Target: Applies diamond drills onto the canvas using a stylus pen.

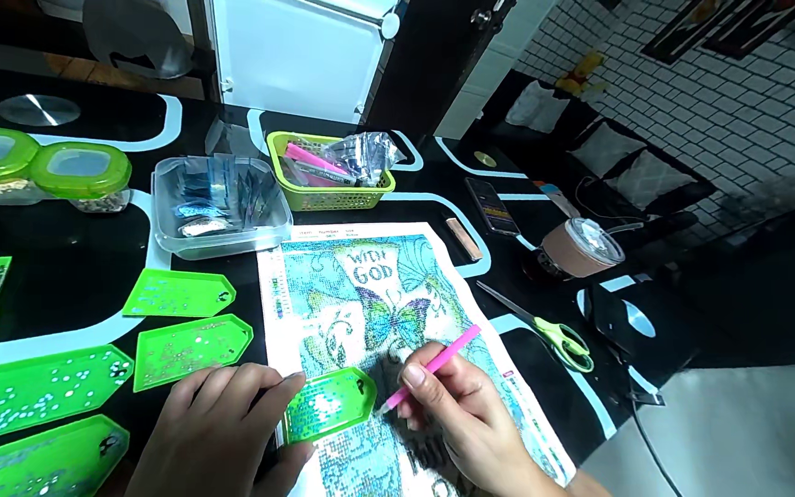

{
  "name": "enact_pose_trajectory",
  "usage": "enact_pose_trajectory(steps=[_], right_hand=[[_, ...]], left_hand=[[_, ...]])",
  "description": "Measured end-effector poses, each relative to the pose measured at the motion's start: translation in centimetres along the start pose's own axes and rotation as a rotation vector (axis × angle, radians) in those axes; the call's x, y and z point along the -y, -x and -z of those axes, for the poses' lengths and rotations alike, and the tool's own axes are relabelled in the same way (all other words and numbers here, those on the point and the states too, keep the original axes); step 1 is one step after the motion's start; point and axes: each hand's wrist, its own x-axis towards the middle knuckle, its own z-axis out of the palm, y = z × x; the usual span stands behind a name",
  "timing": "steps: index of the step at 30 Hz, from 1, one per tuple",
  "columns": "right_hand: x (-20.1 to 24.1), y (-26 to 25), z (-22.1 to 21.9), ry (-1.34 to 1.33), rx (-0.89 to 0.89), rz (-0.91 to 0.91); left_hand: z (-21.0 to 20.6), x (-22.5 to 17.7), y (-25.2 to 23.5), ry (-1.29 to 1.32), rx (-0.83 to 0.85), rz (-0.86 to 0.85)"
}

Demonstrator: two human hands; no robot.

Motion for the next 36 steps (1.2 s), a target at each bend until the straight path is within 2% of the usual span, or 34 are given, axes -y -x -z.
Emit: enact_pose_trajectory(steps=[3, 9, 20, 28, 36], right_hand=[[-0.9, 1.0, 0.0, -0.008, 0.021, 0.035], [-1.9, 1.2, -0.5, 0.158, 0.043, 0.194], [-1.8, 1.2, -0.7, 0.221, 0.068, 0.219], [-0.4, 0.7, -0.7, 0.470, 0.169, 0.298], [-1.3, 0.6, -0.8, 0.453, 0.185, 0.296]], left_hand=[[0.1, 0.0, 0.0, 0.008, 0.017, 0.003], [0.2, 0.1, 0.0, 0.016, 0.024, 0.003], [0.1, 0.0, 0.0, 0.007, 0.015, 0.006], [0.1, 0.1, 0.0, -0.002, 0.011, 0.004], [0.1, 0.1, 0.0, 0.005, 0.013, 0.011]])
